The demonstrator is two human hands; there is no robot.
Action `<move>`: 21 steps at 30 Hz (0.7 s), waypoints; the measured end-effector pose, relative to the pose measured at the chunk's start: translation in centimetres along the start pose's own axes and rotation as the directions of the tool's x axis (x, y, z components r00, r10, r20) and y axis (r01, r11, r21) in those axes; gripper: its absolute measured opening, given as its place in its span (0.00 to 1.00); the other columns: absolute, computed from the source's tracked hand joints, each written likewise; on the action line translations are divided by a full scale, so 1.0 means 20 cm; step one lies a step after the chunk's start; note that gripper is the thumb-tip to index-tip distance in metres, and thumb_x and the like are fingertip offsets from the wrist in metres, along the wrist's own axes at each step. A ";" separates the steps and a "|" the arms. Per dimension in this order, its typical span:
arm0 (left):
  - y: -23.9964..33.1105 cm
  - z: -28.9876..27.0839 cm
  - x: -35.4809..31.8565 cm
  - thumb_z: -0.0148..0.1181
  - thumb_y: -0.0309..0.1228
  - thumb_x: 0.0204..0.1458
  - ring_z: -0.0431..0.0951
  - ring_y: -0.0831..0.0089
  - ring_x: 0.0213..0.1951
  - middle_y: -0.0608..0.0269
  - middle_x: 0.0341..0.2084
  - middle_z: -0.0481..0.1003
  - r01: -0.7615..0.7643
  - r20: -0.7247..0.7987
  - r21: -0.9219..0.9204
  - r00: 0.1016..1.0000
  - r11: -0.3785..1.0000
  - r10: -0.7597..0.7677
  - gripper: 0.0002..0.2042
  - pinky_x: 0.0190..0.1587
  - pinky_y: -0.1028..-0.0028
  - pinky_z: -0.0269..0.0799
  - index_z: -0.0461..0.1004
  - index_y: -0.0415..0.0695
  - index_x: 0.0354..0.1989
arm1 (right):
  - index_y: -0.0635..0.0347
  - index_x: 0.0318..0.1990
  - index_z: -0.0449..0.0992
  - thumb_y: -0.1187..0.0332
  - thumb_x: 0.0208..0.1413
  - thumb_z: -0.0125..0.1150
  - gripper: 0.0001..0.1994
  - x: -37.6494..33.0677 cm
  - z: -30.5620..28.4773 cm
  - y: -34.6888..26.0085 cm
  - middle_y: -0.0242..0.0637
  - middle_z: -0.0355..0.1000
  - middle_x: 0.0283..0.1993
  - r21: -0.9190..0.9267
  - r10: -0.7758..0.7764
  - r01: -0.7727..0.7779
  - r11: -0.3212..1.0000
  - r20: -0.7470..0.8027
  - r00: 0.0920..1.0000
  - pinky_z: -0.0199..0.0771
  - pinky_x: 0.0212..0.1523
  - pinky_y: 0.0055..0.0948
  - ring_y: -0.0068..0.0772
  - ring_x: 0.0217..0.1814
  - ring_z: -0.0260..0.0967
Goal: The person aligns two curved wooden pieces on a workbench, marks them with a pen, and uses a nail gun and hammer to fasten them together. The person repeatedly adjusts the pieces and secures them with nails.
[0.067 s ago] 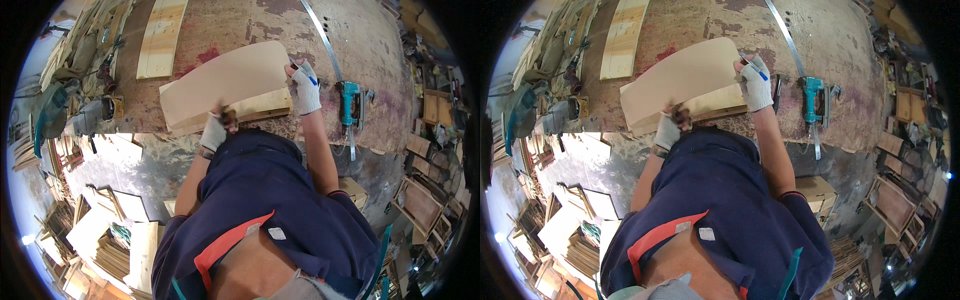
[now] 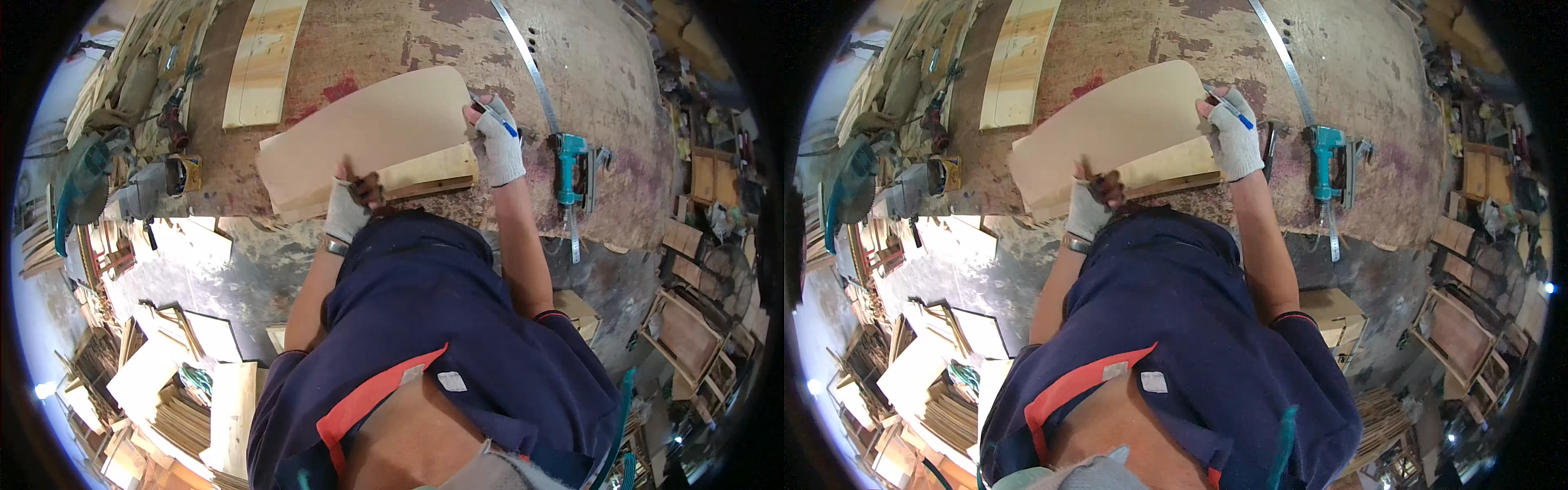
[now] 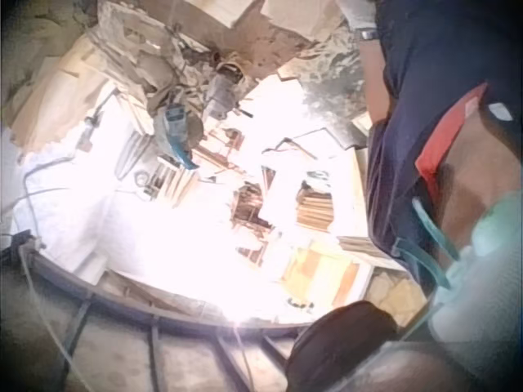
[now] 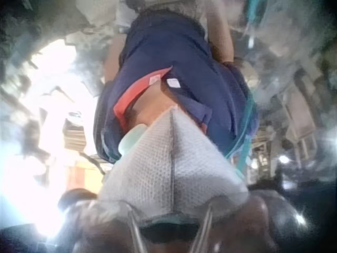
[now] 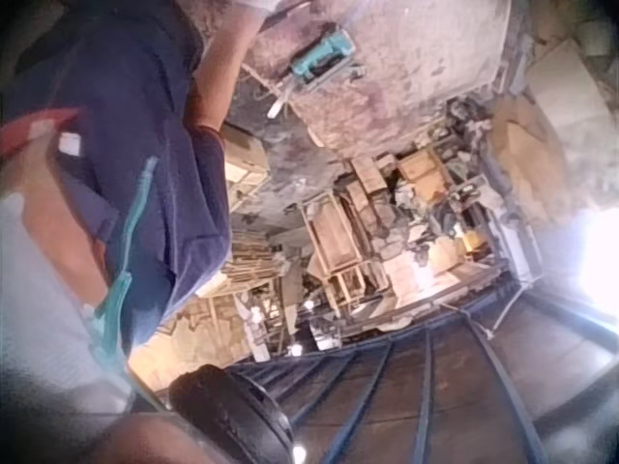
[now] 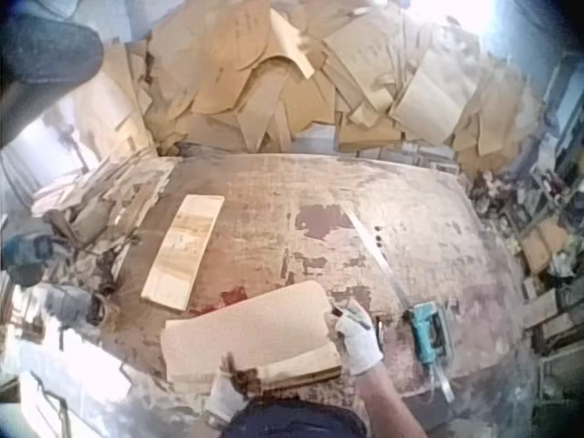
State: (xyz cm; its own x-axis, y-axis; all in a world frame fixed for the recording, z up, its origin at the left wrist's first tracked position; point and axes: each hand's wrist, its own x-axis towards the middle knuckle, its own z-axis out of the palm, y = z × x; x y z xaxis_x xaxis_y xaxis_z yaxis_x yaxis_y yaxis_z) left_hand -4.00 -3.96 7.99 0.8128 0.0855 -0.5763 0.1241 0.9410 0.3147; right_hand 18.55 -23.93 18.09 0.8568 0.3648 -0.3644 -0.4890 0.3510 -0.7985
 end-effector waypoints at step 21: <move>0.40 -0.30 0.41 0.43 0.53 0.71 0.57 0.72 0.25 0.67 0.22 0.58 -0.376 0.041 -0.192 0.920 0.907 0.390 0.27 0.33 0.69 0.60 0.60 0.45 0.24 | 0.63 0.41 0.80 0.66 0.60 0.63 0.09 0.12 0.00 0.80 0.36 0.79 0.31 -0.691 -0.004 0.395 0.606 0.494 0.869 0.77 0.39 0.27 0.25 0.34 0.76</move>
State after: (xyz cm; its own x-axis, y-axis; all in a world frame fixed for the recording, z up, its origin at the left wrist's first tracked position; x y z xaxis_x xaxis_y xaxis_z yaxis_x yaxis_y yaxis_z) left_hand 0.21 6.16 1.22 0.8196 0.4320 -0.3765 -0.3019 0.8840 0.3570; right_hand 12.73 -17.53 4.47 0.6662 0.7418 -0.0770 0.1551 -0.2387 -0.9586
